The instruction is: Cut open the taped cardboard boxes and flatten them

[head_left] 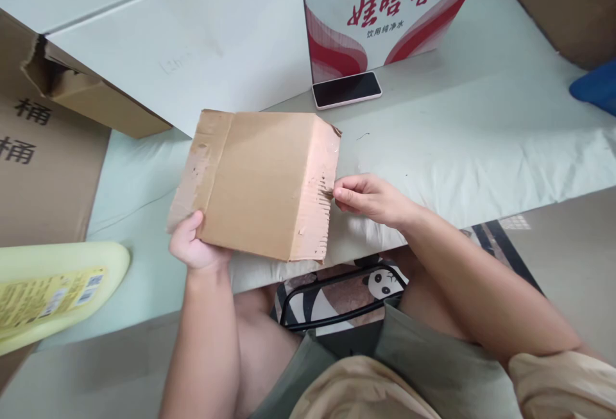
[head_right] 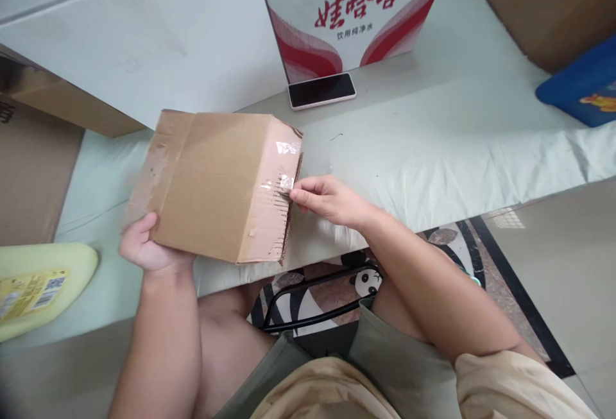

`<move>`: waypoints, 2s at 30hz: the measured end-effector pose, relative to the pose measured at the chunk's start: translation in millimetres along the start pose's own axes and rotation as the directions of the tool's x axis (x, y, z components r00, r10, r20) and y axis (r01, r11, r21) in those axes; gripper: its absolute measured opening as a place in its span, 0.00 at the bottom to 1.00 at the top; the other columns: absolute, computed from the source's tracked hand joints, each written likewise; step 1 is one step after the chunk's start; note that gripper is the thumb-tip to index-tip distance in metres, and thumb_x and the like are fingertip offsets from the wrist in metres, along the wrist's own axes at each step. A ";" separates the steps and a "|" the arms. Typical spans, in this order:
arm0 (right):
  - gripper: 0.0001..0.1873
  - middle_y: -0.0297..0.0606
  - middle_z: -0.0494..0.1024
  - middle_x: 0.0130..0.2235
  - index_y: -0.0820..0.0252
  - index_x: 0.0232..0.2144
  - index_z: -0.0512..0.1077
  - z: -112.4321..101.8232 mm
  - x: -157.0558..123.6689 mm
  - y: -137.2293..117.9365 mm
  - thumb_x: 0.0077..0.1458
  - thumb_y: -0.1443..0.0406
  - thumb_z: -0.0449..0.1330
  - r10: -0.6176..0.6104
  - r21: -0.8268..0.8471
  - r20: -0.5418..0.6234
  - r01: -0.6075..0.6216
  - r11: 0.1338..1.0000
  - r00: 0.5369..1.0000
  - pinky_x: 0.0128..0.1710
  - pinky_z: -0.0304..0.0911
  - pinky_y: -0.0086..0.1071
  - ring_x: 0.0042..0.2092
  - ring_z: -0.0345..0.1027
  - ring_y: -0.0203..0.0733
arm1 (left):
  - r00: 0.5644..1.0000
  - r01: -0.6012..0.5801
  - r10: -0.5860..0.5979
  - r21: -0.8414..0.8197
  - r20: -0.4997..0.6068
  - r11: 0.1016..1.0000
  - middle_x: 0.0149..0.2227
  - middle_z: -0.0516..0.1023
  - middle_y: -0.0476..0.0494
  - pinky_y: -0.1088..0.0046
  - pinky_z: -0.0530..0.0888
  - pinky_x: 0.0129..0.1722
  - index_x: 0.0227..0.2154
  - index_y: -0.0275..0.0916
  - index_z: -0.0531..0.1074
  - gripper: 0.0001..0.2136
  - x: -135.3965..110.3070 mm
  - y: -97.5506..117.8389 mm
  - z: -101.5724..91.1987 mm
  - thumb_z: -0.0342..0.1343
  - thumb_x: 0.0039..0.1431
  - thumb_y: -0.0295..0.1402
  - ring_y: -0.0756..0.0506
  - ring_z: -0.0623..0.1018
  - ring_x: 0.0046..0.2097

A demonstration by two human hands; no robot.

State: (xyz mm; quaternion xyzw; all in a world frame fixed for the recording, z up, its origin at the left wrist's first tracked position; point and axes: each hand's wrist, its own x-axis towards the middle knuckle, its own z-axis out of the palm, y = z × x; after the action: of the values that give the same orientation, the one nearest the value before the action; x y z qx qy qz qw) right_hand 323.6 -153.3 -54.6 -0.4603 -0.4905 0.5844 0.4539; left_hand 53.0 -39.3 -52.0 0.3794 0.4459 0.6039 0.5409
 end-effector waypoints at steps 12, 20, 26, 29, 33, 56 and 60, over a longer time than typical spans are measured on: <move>0.33 0.26 0.59 0.26 0.58 0.25 0.63 3.1 2.2 1.4 0.62 0.37 0.61 -0.022 0.011 -0.021 0.023 1.000 1.000 0.29 0.45 0.31 0.29 0.50 0.31 | 1.000 -0.002 0.002 0.025 0.028 1.000 0.44 0.85 0.41 0.52 0.76 0.61 0.34 0.41 0.81 0.17 -1.0 1.9 3.2 0.59 0.40 0.39 0.30 0.78 0.62; 0.29 0.26 0.63 0.24 0.57 0.27 0.63 5.4 -1.2 -1.9 0.63 0.41 0.61 0.093 0.111 0.032 -0.096 0.989 0.995 0.22 0.42 0.28 0.23 0.47 0.28 | 0.999 0.050 -0.050 0.021 -0.011 0.999 0.42 0.86 0.38 0.55 0.78 0.58 0.33 0.39 0.81 0.16 -3.4 3.3 6.5 0.59 0.40 0.39 0.30 0.79 0.61; 0.29 0.26 0.65 0.25 0.58 0.28 0.63 6.7 -1.7 -1.3 0.61 0.41 0.64 0.127 0.192 0.050 -0.135 0.972 0.991 0.21 0.42 0.27 0.23 0.50 0.27 | 0.999 0.044 -0.044 0.022 -0.002 0.999 0.45 0.86 0.39 0.55 0.77 0.59 0.35 0.39 0.82 0.18 -5.5 5.3 7.8 0.59 0.40 0.39 0.30 0.79 0.61; 0.28 0.26 0.64 0.25 0.58 0.28 0.63 7.4 -1.1 0.4 0.62 0.42 0.64 0.137 0.192 0.032 -0.141 0.971 0.990 0.21 0.42 0.27 0.23 0.49 0.27 | 0.999 0.040 -0.040 0.030 -0.006 0.999 0.43 0.86 0.39 0.53 0.78 0.59 0.34 0.39 0.82 0.17 -5.6 5.3 8.1 0.59 0.40 0.39 0.29 0.79 0.61; 0.27 0.25 0.61 0.25 0.57 0.27 0.62 8.9 -0.2 1.3 0.64 0.44 0.64 0.113 0.206 0.009 -0.113 0.972 0.994 0.21 0.41 0.27 0.23 0.47 0.27 | 0.999 0.033 -0.032 0.029 -0.014 0.999 0.43 0.86 0.37 0.51 0.78 0.58 0.34 0.39 0.82 0.17 -4.9 4.8 7.2 0.58 0.40 0.40 0.28 0.78 0.61; 0.19 0.26 0.63 0.26 0.56 0.30 0.60 10.1 -3.1 -6.2 0.71 0.53 0.55 0.183 0.310 -0.048 -0.160 0.937 0.982 0.22 0.41 0.26 0.23 0.47 0.28 | 1.000 -0.003 0.003 0.000 -0.009 1.000 0.41 0.85 0.39 0.52 0.78 0.59 0.36 0.40 0.82 0.17 -1.2 0.2 4.6 0.58 0.41 0.38 0.30 0.79 0.61; 0.21 0.27 0.63 0.26 0.56 0.29 0.59 9.8 -2.7 -3.6 0.69 0.52 0.57 0.160 0.353 -0.040 -0.136 0.926 0.986 0.22 0.42 0.26 0.23 0.47 0.28 | 1.000 0.021 -0.020 0.017 -0.019 1.000 0.44 0.85 0.37 0.52 0.78 0.58 0.38 0.38 0.82 0.20 -1.9 1.4 5.7 0.58 0.40 0.38 0.29 0.79 0.60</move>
State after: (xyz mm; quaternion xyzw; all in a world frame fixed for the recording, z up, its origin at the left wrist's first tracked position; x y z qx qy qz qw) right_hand 314.6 -157.0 -49.9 -0.4277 -0.3273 0.6787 0.4993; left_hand 58.1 -40.5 -48.9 0.3736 0.4599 0.5981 0.5396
